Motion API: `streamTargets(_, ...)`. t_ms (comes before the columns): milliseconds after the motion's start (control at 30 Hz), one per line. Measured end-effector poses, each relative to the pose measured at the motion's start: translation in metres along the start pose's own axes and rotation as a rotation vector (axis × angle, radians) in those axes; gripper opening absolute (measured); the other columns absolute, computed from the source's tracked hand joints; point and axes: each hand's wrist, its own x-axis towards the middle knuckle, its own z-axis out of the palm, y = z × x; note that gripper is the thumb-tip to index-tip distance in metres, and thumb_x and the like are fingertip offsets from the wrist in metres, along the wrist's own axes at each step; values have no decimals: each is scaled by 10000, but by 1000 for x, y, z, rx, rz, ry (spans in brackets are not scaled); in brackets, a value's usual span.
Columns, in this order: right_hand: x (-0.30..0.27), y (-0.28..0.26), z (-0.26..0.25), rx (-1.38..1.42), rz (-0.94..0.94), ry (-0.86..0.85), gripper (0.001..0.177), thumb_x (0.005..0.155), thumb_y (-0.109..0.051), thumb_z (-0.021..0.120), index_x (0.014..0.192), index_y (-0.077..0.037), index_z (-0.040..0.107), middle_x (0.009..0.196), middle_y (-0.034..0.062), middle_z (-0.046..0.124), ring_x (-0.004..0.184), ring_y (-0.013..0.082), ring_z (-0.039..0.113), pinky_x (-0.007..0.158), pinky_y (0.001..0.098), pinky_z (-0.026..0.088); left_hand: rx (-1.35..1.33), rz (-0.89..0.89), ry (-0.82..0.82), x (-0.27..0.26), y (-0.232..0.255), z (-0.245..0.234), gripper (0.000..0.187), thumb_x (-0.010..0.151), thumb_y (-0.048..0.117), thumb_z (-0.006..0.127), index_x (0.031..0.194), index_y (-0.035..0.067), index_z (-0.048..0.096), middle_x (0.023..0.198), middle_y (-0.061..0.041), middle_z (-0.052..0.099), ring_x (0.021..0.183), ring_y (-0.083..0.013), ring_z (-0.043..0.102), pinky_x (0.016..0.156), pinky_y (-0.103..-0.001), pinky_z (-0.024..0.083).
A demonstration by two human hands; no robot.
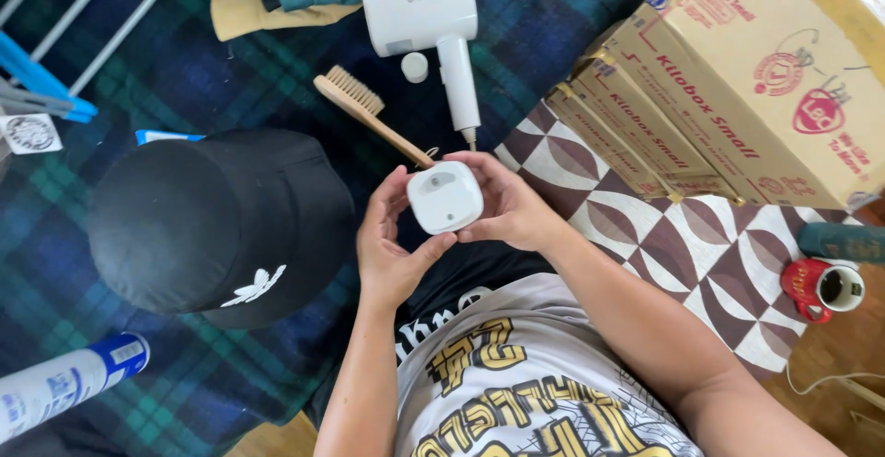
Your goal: Using a handheld steamer and a lint remover to clean and restore the shape of a black bucket hat.
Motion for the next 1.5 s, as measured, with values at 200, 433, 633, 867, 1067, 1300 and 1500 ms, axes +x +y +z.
streamTargets(200, -2, -12, 6, -161, -20, -14, 882, 694, 137, 850, 1438, 0, 397, 1498, 219, 478, 1270, 299, 609, 924, 358, 630, 232, 141, -90, 13, 31, 2, 892, 707, 279, 971, 1445, 34, 534, 1459, -163, 550, 1351, -344, 552, 1150, -475, 442)
streamTargets(433, -18, -7, 10, -415, -175, 72, 839, 683, 80, 904, 1352, 2, 404, 1487, 241, 429, 1271, 417, 592, 930, 433, 616, 557, 280, 2, 5, 38, 22, 739, 716, 453, 935, 1246, 51, 611, 1330, -163, 609, 1200, -353, 645, 1027, -468, 546)
streamTargets(633, -29, 26, 18, -714, -486, 244, 756, 773, -64, 923, 1300, -30, 383, 1391, 198, 423, 1252, 335, 594, 974, 421, 548, 914, 474, 146, -11, 30, 42, 622, 841, 573, 783, 1187, 68, 675, 1261, -141, 689, 1086, -313, 716, 921, -394, 593)
streamTargets(867, -54, 41, 18, -945, -449, 311, 871, 833, -336, 872, 1478, -12, 384, 1364, 194, 376, 1263, 330, 463, 1017, 407, 452, 1014, 423, 72, -26, 42, 58, 494, 748, 238, 789, 1160, 8, 643, 1198, -202, 621, 1075, -368, 672, 951, -435, 578)
streamTargets(1067, -71, 70, 17, -875, -399, 321, 939, 789, -428, 887, 1513, -42, 430, 1358, 187, 373, 1289, 316, 464, 1070, 363, 442, 1023, 276, 5, -38, 42, 52, 478, 560, 188, 778, 977, 63, 582, 1082, -137, 564, 988, -339, 637, 892, -440, 557)
streamTargets(1300, -59, 50, 36, -797, -447, 303, 879, 810, -252, 897, 1491, -16, 393, 1523, 227, 427, 1406, 364, 486, 1102, 373, 441, 801, 172, -67, -30, 60, 53, 248, 784, 207, 733, 913, 118, 541, 1152, -128, 534, 1070, -355, 602, 940, -458, 506)
streamTargets(1500, -37, 26, 28, -892, -615, 441, 847, 800, -110, 911, 1475, 19, 415, 1470, 214, 489, 1346, 351, 539, 1092, 391, 464, 673, 127, 15, 0, 54, 73, 280, 970, 229, 654, 741, 111, 546, 1127, -96, 540, 1039, -339, 585, 904, -407, 514)
